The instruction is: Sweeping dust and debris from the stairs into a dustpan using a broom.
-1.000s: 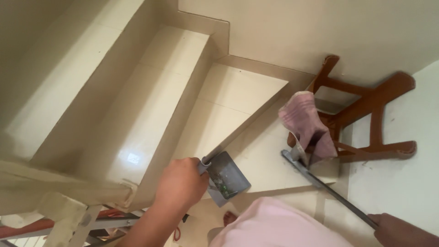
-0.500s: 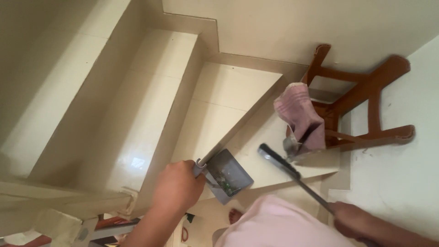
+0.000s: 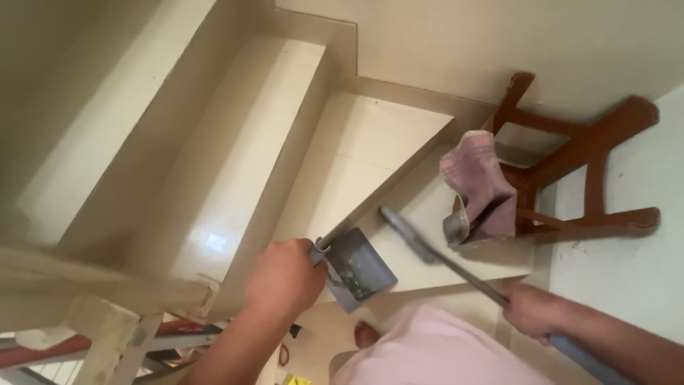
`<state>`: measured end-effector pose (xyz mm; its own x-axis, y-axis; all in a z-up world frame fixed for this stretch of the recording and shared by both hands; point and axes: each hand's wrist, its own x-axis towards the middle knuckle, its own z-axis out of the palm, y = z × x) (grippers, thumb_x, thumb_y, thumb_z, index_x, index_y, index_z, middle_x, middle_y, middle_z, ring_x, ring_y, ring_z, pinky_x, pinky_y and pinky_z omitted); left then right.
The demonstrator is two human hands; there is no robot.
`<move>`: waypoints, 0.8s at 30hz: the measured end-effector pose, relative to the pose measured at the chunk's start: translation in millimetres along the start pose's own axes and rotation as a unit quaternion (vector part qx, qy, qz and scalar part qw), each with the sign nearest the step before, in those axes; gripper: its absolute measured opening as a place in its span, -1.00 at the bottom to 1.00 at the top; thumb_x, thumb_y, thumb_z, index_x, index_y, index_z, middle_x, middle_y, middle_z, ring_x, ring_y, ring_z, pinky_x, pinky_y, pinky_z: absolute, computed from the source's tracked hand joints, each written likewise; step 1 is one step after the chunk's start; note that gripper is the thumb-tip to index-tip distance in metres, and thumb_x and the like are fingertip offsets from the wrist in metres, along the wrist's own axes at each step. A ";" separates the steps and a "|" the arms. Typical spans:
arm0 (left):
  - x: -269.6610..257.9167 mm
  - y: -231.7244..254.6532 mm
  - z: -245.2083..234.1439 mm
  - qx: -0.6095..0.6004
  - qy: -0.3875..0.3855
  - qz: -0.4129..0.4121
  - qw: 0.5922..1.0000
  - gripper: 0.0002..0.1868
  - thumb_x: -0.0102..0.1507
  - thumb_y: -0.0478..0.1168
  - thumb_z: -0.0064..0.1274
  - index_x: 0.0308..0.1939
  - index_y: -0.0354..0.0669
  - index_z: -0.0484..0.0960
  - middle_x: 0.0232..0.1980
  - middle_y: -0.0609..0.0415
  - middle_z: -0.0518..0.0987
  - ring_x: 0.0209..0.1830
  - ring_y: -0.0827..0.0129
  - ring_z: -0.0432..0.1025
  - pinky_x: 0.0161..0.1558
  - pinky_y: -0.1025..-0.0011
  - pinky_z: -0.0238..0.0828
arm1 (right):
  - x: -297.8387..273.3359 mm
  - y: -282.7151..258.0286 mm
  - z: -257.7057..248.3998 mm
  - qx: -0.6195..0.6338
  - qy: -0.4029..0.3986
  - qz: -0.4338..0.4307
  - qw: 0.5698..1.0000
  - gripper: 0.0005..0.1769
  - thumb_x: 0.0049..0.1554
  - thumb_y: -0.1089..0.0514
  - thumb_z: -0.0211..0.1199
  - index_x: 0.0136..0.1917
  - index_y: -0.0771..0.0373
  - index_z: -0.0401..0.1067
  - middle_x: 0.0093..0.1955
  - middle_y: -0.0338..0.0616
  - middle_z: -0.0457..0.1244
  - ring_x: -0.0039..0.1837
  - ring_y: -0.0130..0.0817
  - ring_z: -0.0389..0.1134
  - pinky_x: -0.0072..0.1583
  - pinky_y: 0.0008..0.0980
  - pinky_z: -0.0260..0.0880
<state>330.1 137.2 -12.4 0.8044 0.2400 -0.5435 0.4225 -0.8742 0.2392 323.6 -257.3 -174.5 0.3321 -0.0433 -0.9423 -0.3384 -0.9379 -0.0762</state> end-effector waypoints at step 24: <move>12.9 11.8 6.6 -0.003 0.033 0.002 0.999 -0.71 0.17 -0.09 0.13 -0.10 -0.13 0.73 -0.08 -0.20 0.66 -0.02 -0.12 0.56 0.04 0.05 0.54 | 16.0 -69.9 11.6 -0.208 -0.015 -0.099 0.973 -0.48 0.01 0.41 0.10 0.26 0.28 0.45 -0.06 0.19 0.42 -0.18 -0.05 0.51 -0.21 -0.15 0.51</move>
<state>342.7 127.1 -21.9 0.8313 0.2639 -0.4892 0.4216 -0.8729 0.2456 342.3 -188.5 -188.0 0.3269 0.1558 -0.9321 0.1166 -0.9854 -0.1239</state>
